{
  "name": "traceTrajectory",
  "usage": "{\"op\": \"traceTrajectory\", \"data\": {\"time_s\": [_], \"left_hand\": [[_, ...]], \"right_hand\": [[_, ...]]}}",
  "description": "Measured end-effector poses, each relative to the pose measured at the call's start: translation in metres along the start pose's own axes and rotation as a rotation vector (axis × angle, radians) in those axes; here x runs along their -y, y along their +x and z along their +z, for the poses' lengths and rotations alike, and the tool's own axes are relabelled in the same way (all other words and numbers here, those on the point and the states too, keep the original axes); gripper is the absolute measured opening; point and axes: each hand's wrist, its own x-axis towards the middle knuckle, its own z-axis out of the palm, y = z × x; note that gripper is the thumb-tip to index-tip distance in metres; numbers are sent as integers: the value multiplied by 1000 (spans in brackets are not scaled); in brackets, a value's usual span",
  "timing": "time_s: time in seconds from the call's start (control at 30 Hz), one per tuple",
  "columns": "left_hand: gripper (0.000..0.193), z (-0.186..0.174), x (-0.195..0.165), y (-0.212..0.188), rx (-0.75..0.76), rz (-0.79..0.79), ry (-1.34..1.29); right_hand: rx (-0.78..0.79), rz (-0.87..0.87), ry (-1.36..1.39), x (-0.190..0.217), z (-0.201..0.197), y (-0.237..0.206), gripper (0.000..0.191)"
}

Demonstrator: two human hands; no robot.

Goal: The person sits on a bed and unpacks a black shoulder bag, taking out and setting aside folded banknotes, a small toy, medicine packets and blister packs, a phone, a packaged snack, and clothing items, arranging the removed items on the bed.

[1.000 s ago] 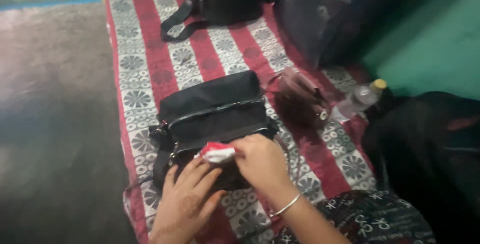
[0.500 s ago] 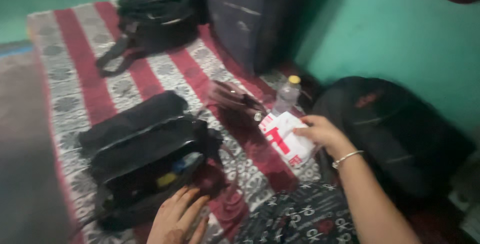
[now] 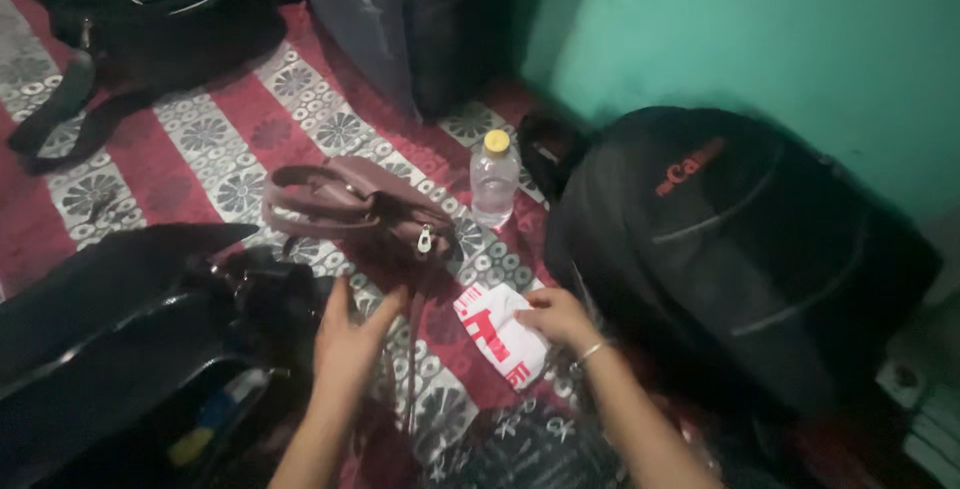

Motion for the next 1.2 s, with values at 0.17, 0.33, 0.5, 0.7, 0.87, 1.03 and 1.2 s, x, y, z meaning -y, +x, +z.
{"op": "traceTrajectory", "data": {"time_s": [0.17,0.33,0.5,0.7,0.87,1.03,1.2], "left_hand": [[85,63,-34,89,25,-413,-387],[60,104,-19,138,-199,-258,-123],[41,119,-40,184,-362,41,120],[25,118,-130,206,8,282,-148],[60,103,-162,203,350,-90,-364],[71,71,-119,190,219,197,-143],[89,-9,-50,135,268,96,-133]], "right_hand": [[-48,102,-37,0,-4,9,34],[29,222,-11,10,-12,16,38],[62,178,25,9,-12,16,37],[18,172,-65,19,-15,8,41],[-8,201,-70,22,-11,7,44],[41,153,-91,20,-10,16,43],[73,204,-63,24,-21,12,35]]}}
